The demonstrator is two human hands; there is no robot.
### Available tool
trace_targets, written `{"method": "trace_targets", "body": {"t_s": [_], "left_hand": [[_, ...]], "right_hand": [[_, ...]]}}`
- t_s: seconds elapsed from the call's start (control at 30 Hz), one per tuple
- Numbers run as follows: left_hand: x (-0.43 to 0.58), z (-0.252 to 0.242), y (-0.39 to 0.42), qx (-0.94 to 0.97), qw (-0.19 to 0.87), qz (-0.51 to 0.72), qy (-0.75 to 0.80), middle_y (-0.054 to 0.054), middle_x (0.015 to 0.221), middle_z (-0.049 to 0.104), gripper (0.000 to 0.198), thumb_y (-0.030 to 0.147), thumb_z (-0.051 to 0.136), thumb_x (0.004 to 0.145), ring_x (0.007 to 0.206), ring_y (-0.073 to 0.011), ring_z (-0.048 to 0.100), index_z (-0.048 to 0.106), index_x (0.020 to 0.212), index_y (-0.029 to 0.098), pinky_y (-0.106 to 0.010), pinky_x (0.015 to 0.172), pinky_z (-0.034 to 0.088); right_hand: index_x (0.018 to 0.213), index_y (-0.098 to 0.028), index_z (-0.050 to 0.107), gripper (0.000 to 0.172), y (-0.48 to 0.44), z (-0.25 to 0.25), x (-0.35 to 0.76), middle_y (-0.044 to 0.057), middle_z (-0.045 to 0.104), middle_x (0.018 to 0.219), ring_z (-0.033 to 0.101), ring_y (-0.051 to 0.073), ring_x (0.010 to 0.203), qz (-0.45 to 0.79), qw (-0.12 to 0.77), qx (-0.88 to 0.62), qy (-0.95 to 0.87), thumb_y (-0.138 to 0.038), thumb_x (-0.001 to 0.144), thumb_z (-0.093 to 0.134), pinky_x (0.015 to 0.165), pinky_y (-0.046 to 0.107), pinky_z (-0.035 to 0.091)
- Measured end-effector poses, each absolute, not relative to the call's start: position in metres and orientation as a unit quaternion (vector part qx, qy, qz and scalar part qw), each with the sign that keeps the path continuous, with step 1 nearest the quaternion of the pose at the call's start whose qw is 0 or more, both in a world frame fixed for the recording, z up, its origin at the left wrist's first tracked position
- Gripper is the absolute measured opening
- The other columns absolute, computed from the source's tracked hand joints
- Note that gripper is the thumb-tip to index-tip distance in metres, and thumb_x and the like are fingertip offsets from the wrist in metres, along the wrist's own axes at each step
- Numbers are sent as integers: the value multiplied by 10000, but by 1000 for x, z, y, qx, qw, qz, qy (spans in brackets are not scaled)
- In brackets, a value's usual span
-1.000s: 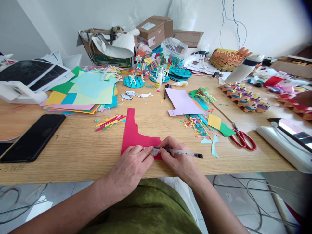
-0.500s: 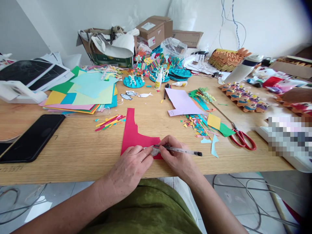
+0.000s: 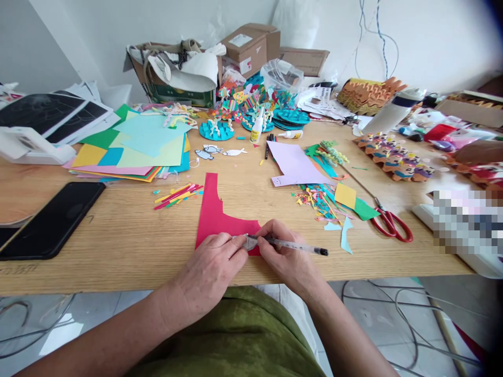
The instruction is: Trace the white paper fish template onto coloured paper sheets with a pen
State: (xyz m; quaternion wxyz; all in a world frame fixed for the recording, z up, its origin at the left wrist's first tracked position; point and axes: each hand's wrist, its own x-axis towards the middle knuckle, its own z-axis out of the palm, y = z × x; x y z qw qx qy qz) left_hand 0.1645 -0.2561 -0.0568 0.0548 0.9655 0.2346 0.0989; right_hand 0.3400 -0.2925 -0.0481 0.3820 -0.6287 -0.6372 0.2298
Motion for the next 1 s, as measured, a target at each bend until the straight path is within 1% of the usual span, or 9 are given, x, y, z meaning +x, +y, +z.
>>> {"method": "trace_targets", "body": {"t_s": [0.2, 0.43, 0.63, 1.0], "left_hand": [[165, -55, -256, 966, 56, 95, 233, -62, 1225, 500, 253, 134, 387, 889, 988, -206, 459, 531, 1094, 171, -382, 848, 422], [164, -57, -256, 965, 62, 94, 235, -58, 1230, 497, 268, 132, 409, 882, 996, -209, 455, 516, 1123, 176, -384, 845, 426], [165, -58, -255, 965, 67, 98, 234, -57, 1233, 498, 263, 140, 406, 883, 1010, -207, 450, 520, 1116, 177, -381, 854, 423], [164, -57, -257, 964, 58, 105, 236, -57, 1218, 509, 265, 120, 394, 879, 1010, -205, 457, 530, 1099, 179, -378, 852, 427]], "right_hand": [[679, -191, 487, 84, -293, -49, 339, -42, 486, 536, 428, 96, 489, 238, 381, -628, -636, -166, 757, 467, 484, 211, 315], [691, -194, 477, 78, -292, -50, 341, -44, 492, 557, 433, 93, 503, 260, 412, -629, -606, -167, 764, 467, 479, 202, 320], [679, -196, 474, 74, -289, -52, 339, -41, 486, 552, 433, 98, 495, 241, 408, -634, -611, -169, 748, 472, 485, 209, 326], [676, -190, 485, 82, -293, -49, 339, -35, 505, 558, 443, 100, 507, 247, 390, -630, -624, -163, 752, 470, 488, 208, 328]]}}
